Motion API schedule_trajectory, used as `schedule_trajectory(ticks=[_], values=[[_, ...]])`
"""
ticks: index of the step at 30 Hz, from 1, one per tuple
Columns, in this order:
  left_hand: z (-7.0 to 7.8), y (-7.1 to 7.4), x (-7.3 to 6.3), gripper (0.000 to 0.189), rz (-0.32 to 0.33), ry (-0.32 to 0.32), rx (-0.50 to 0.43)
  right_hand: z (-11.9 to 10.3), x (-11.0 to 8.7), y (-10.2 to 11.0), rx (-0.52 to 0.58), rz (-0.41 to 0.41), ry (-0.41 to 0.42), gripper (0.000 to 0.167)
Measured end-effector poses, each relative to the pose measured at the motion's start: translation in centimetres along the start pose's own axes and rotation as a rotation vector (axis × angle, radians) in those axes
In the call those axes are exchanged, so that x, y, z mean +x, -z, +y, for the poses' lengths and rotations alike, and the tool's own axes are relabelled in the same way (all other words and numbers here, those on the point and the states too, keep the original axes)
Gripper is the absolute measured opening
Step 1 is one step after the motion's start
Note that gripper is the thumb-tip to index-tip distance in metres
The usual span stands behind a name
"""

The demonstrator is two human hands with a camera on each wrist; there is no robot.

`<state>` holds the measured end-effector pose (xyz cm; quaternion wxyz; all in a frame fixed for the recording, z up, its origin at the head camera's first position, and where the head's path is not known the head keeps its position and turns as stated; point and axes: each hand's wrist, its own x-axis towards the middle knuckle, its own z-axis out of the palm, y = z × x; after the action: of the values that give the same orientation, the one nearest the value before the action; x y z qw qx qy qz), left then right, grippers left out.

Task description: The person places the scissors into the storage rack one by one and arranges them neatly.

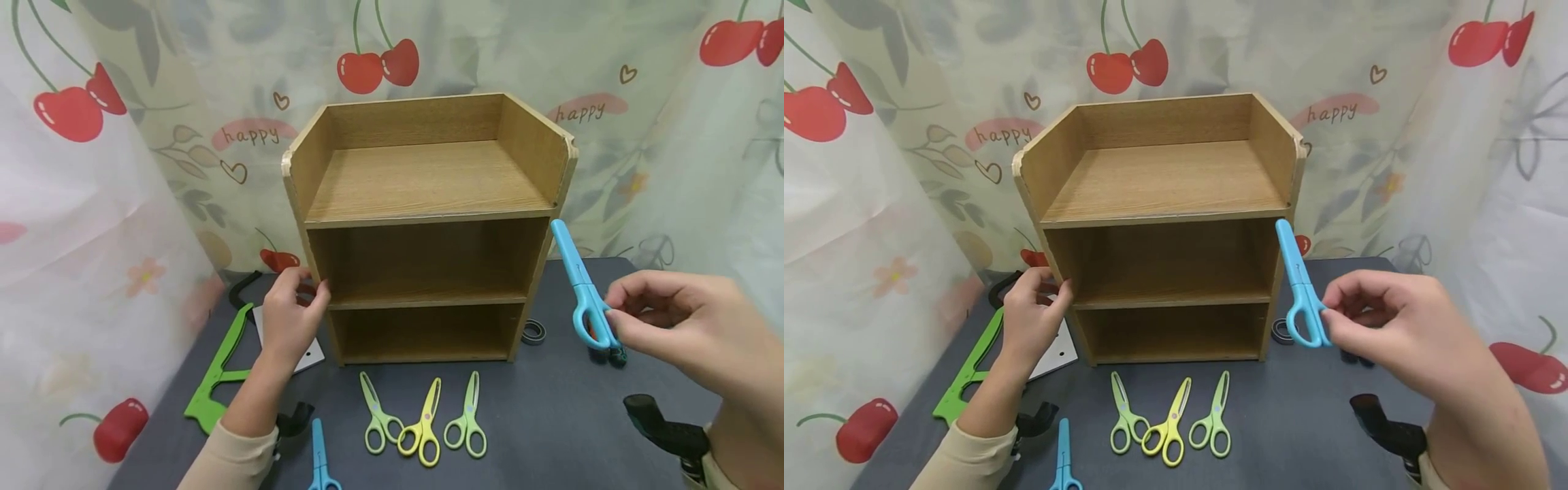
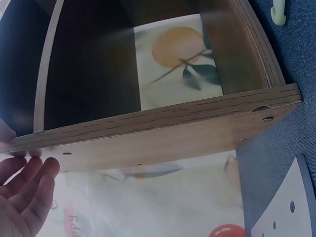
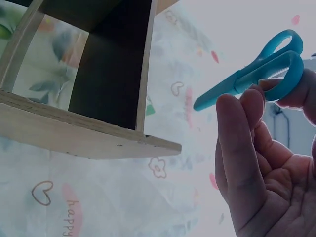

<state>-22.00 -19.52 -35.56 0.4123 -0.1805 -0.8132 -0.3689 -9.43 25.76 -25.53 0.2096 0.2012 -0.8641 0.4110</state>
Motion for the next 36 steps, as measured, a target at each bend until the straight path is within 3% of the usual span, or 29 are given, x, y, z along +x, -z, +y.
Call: schedule_trajectory(ticks=[7, 23, 36], values=[[-0.1, 0.0, 0.0, 0.015, 0.008, -0.020, -0.008, -1.5, 1.5, 0.1, -0.049, 0.005, -0.028, 0.022], [0.4, 0.3, 0.0, 0.016, -0.017, -0.007, 0.036, -5.3, 7.2, 0.2, 0.031, 0.021, -0.089, 0.004], [0.4, 0.3, 0.1, 0.016, -0.020, -0.008, 0.039, -7.7, 12.0, -0.3, 0.001, -0.067, -0.192, 0.016]])
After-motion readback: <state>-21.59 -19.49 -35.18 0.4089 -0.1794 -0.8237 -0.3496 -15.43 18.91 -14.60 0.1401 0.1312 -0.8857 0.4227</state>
